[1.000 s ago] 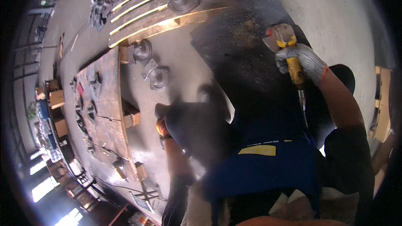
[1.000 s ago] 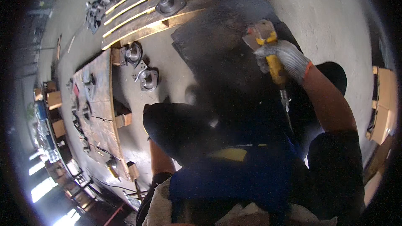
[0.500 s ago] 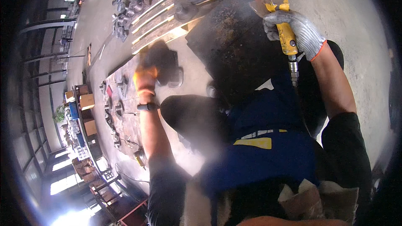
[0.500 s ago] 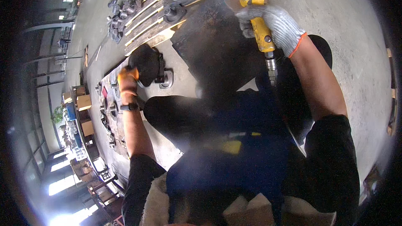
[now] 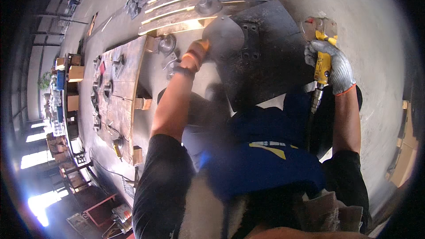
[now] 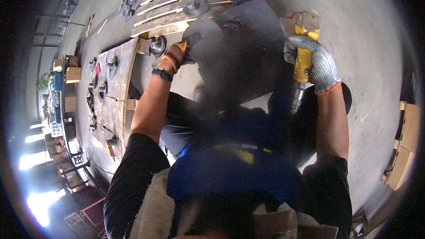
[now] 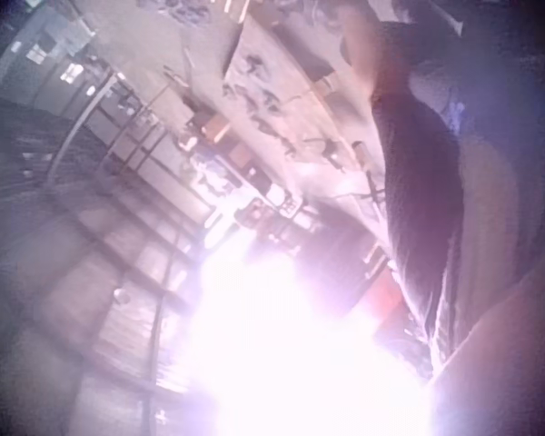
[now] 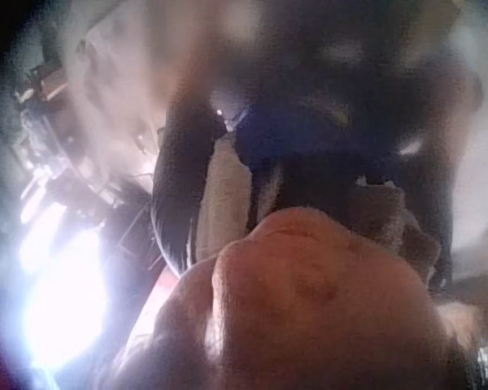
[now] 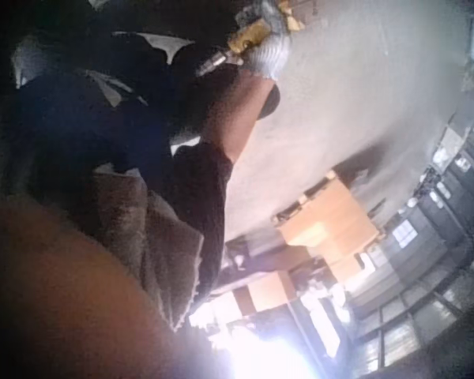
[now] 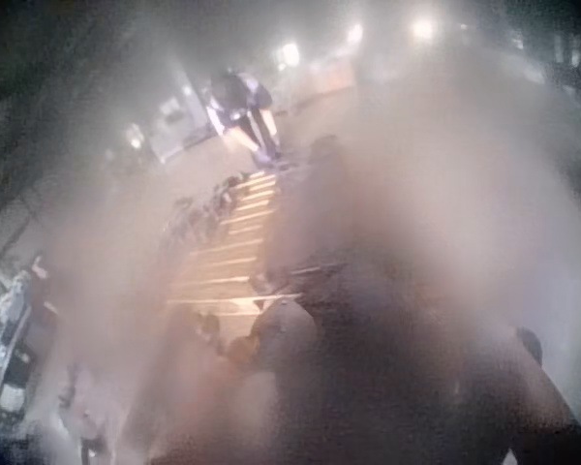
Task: The person sits on the floor and uses a handheld angle grinder to smooth the surface of metal parts. They handle multiple parts one at a time, repositioning them as needed, and place finished pieces aside.
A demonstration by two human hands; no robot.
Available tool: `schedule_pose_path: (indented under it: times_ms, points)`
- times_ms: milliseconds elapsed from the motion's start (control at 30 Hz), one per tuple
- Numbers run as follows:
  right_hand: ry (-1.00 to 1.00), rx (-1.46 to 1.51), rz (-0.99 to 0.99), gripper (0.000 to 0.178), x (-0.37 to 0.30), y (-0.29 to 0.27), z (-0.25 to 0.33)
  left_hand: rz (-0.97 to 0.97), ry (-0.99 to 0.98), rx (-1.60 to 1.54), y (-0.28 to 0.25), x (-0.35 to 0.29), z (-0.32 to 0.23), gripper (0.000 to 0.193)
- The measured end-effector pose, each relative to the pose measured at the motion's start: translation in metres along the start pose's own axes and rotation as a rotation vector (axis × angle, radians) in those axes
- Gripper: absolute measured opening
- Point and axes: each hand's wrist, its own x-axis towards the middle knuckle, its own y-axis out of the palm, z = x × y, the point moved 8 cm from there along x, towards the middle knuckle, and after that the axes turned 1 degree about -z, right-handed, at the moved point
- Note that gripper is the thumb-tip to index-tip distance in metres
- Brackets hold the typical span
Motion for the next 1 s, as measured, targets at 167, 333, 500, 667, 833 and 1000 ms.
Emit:
schedule_pose_path:
  times_ms: [167,333,500,667,833,1000]
  points:
    - [0.032,-0.046,-0.044,0.019,0.007,-0.010,-0.015,-0.159,-0.451,-0.793,0.000,-0.002,0.029,0.041]
    - [0.074,-0.027,-0.042,0.021,0.002,-0.021,-0.023,-0.250,-0.690,-0.380,-0.026,0.006,0.066,0.055]
    - [0.007,-0.091,-0.138,0.024,0.016,-0.073,-0.041,0.156,0.272,0.440,0.057,0.055,0.011,0.042]
    - [-0.162,-0.274,0.024,0.015,0.029,-0.086,-0.048,0.061,0.106,0.062,0.055,0.061,0.024,0.039]
    - [-0.023,-0.186,-0.083,0.016,0.025,-0.053,-0.044,-0.031,0.053,0.133,0.065,0.065,0.027,0.035]
    - [0.064,-0.052,-0.084,0.017,0.019,-0.010,-0.032,-0.197,0.152,0.132,0.058,0.056,0.036,0.027]
